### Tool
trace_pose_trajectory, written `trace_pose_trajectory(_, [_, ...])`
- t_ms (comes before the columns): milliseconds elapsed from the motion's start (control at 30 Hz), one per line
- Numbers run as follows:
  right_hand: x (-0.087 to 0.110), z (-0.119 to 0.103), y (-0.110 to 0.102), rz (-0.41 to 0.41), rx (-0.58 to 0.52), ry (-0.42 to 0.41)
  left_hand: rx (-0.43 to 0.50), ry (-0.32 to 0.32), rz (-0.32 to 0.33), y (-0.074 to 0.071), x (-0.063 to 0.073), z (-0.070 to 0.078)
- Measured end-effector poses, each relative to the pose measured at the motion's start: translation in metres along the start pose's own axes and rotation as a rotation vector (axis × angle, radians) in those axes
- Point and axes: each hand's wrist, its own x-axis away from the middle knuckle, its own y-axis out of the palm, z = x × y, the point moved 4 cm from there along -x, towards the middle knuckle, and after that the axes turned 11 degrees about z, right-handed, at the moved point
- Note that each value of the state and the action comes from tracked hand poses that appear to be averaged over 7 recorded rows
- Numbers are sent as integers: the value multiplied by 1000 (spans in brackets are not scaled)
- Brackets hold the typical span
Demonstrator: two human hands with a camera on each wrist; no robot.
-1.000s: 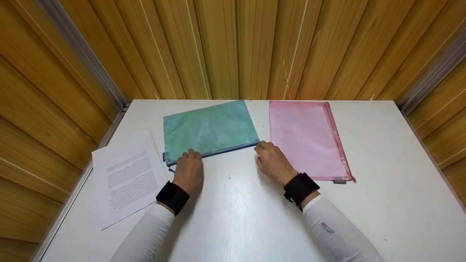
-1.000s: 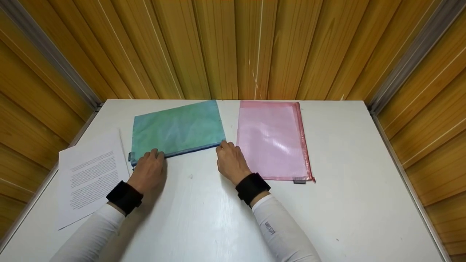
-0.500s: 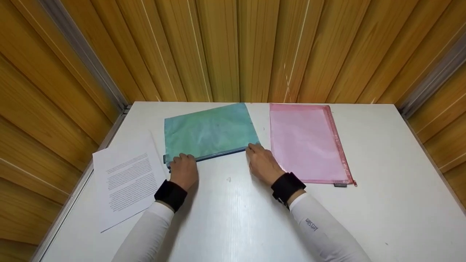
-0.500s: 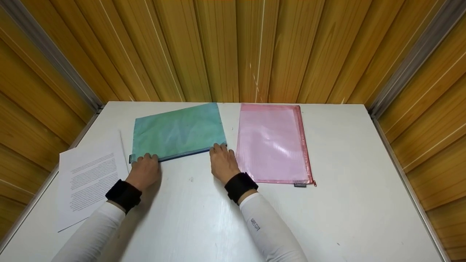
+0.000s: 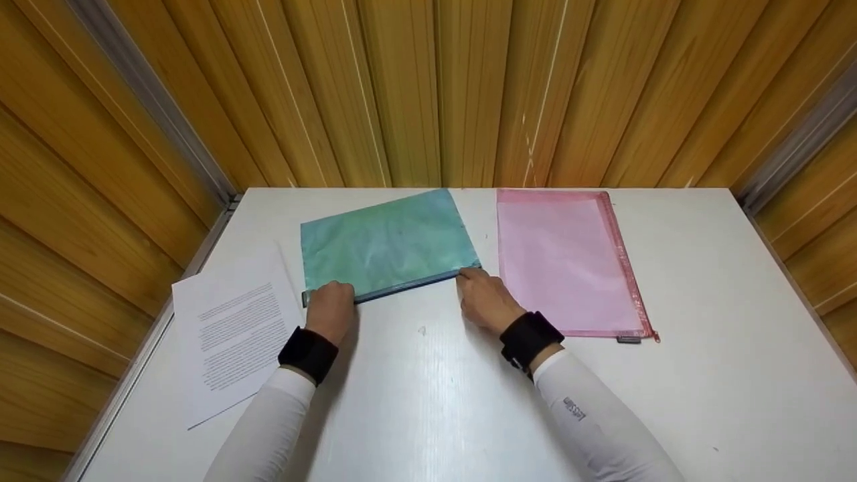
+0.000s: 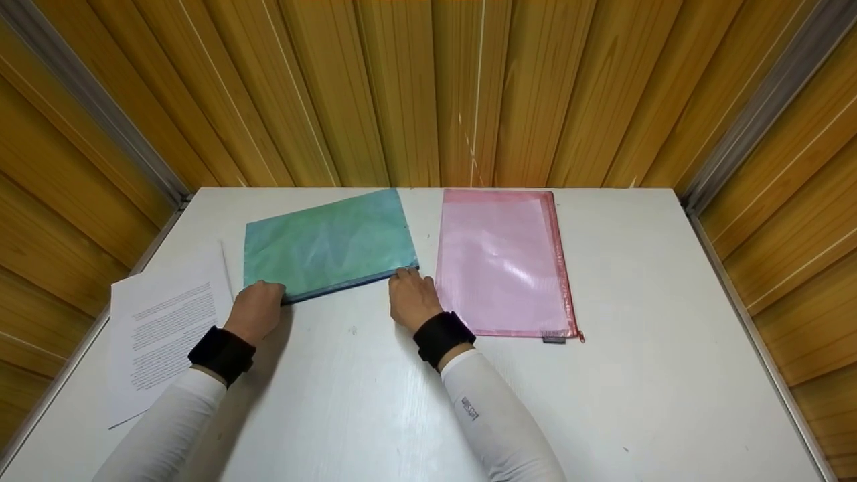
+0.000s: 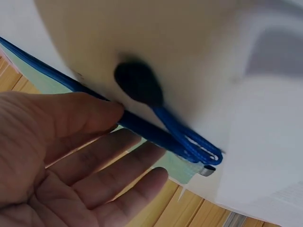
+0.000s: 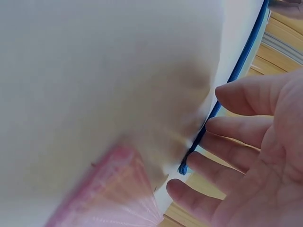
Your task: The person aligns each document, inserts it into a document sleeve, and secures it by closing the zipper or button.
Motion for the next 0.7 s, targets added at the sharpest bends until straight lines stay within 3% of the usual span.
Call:
trace_pose_trajectory(233, [1,1,-2,15,-3,-4,45,36,49,-1,0,-11])
trace_pose_trajectory(400, [1,4,-2,-10,-15,31,155,26,71,-8,0,-15])
trace_pose_trajectory(567, [2,7,-4,3,-38,57,242,-2,215,-30,-4,-11])
trace_pose_trajectory(700, [4,11,1,73,-67,20,307,-21,365,-59,-7,2])
